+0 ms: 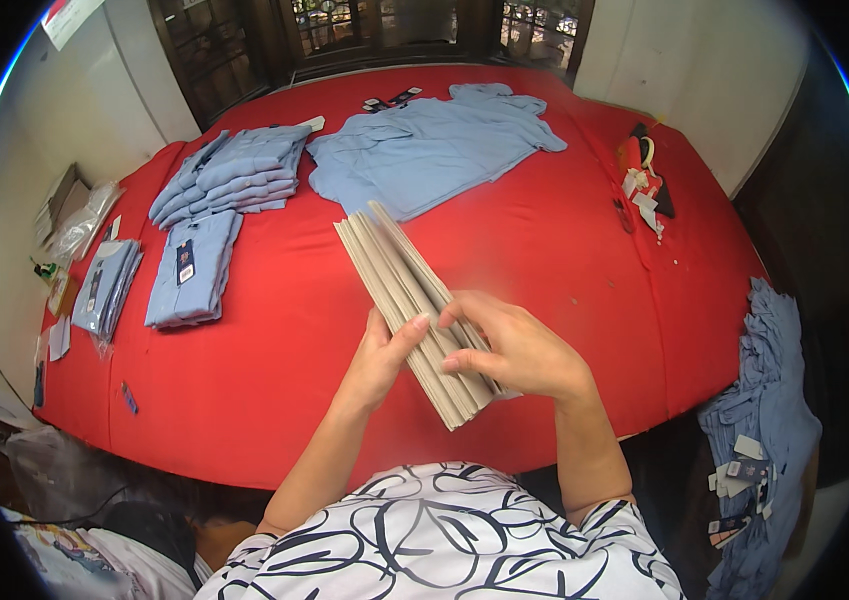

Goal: The person folds shirts by placing them on a cardboard template, folding the sleeves and bottom over the template, and then removing the cardboard before stacking the folded shirts on a table.

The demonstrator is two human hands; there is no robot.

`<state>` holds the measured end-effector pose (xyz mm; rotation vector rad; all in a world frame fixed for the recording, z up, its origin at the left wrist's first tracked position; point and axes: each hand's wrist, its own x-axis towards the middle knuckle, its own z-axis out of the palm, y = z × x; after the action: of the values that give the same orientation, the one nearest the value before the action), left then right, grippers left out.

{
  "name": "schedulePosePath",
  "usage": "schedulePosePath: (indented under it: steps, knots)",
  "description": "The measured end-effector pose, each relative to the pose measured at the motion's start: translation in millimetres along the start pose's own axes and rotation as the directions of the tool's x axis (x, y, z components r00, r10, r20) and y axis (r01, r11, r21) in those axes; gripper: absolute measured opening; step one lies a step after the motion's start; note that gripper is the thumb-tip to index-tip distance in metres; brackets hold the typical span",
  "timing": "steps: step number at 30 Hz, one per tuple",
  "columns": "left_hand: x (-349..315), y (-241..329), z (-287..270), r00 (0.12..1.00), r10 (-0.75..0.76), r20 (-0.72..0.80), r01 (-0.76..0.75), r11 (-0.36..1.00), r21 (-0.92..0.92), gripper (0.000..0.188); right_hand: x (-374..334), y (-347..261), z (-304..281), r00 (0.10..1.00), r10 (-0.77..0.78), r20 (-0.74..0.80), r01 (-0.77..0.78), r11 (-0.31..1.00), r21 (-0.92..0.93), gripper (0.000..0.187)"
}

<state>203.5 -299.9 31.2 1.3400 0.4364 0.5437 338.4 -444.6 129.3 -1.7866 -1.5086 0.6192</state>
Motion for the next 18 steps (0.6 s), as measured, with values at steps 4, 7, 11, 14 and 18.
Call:
schedulePosePath:
  steps: [4,7,11,14,18]
  knots:
    - [-4,1,0,1.000,-0.003,-0.022,0.003,1.000,-0.004,0.072,-1,8,-1,0.998,-0.058,0.025,0.057,0.998,0.025,0.035]
    - [-7,7,1,0.998,-0.027,-0.053,0.026,0.999,-0.022,0.071,0,16,-4,0.993,-0.110,0.030,0.107,0.991,0.080,0.033]
    - [-12,21,3,0.997,-0.046,-0.057,0.043,0.997,-0.061,0.070,1,19,-10,0.993,-0.093,0.068,0.085,0.989,0.118,0.030]
    - [-14,29,2,0.990,-0.118,-0.078,0.113,0.991,-0.065,0.069,2,9,-17,0.992,0.011,0.126,-0.026,0.992,0.121,0.027]
    - [-18,29,2,0.983,-0.107,-0.147,0.110,0.994,0.013,0.077,-3,18,-24,0.999,-0.030,-0.011,0.031,0.995,0.094,0.033]
